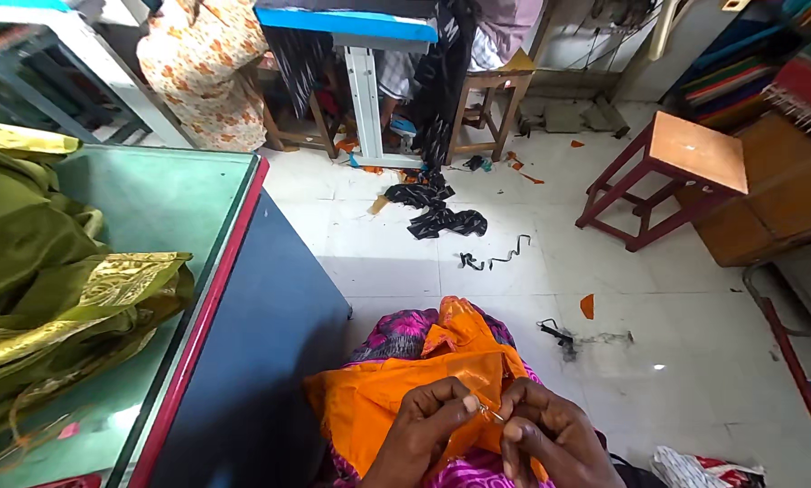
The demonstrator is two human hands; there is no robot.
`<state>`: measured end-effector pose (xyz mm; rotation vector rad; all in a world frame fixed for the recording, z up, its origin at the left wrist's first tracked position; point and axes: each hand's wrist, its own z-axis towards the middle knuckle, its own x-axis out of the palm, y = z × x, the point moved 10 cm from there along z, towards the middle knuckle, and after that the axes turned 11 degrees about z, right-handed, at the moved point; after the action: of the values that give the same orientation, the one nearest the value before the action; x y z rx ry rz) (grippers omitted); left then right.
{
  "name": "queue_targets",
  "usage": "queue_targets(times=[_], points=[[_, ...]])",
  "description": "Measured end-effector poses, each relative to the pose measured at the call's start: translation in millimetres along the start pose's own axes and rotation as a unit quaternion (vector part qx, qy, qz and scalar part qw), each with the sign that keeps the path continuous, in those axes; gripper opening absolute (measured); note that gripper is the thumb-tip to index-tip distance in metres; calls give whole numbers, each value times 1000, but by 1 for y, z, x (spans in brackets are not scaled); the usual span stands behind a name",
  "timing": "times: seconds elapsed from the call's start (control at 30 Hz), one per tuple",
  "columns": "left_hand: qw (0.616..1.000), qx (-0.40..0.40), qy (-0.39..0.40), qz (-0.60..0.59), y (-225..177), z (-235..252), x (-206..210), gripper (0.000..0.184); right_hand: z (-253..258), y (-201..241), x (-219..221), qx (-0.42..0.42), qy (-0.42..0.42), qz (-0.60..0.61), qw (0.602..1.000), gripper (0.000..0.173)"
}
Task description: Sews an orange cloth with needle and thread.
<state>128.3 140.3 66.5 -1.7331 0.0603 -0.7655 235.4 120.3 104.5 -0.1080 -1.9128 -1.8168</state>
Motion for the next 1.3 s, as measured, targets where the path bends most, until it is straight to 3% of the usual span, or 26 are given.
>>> queue_targets(times=[0.1, 0.2, 0.33, 0.5, 0.6, 0.73, 0.8, 0.9, 1.0, 1.1, 1.2, 1.3], points=[[998, -45, 12, -48, 7, -1, 2, 15, 3, -3, -1, -13, 54, 24, 998, 20], [998, -43, 23, -41, 11, -1, 8, 16, 8, -4, -3, -41, 14, 24, 999, 14], [1000, 11, -19, 21, 3, -1, 0, 12, 11, -3, -9, -65, -49, -39, 996, 19], [992, 67, -51, 93, -7, -2, -3, 10, 5, 30, -13, -171, -84, -110, 975, 30], [983, 86, -65, 146, -9, -2, -2, 9, 1, 46, -3, -175, -70, -104, 977, 39], [971, 110, -47, 207, -9, -4, 5, 16, 4, 51, 21, -179, -37, -192, 964, 49], [970, 114, -41, 211, -8, -5, 7, 15, 8, 49, 16, -177, -59, -202, 961, 53], [975, 99, -51, 194, -11, -4, 1, 12, 10, 50, -11, -147, -112, -59, 981, 48], [984, 84, -63, 141, -12, -3, -7, 11, 5, 47, -27, -116, -109, 81, 984, 48], [992, 55, -73, 82, -11, 0, -10, 11, -2, 31, -32, -62, -105, 147, 982, 45], [995, 51, -73, 53, -10, 1, -11, 9, -9, 18, -38, -14, -120, 133, 984, 30], [993, 65, -73, 61, -11, 1, -10, 9, -12, 23, -44, -31, -153, -63, 986, 18]])
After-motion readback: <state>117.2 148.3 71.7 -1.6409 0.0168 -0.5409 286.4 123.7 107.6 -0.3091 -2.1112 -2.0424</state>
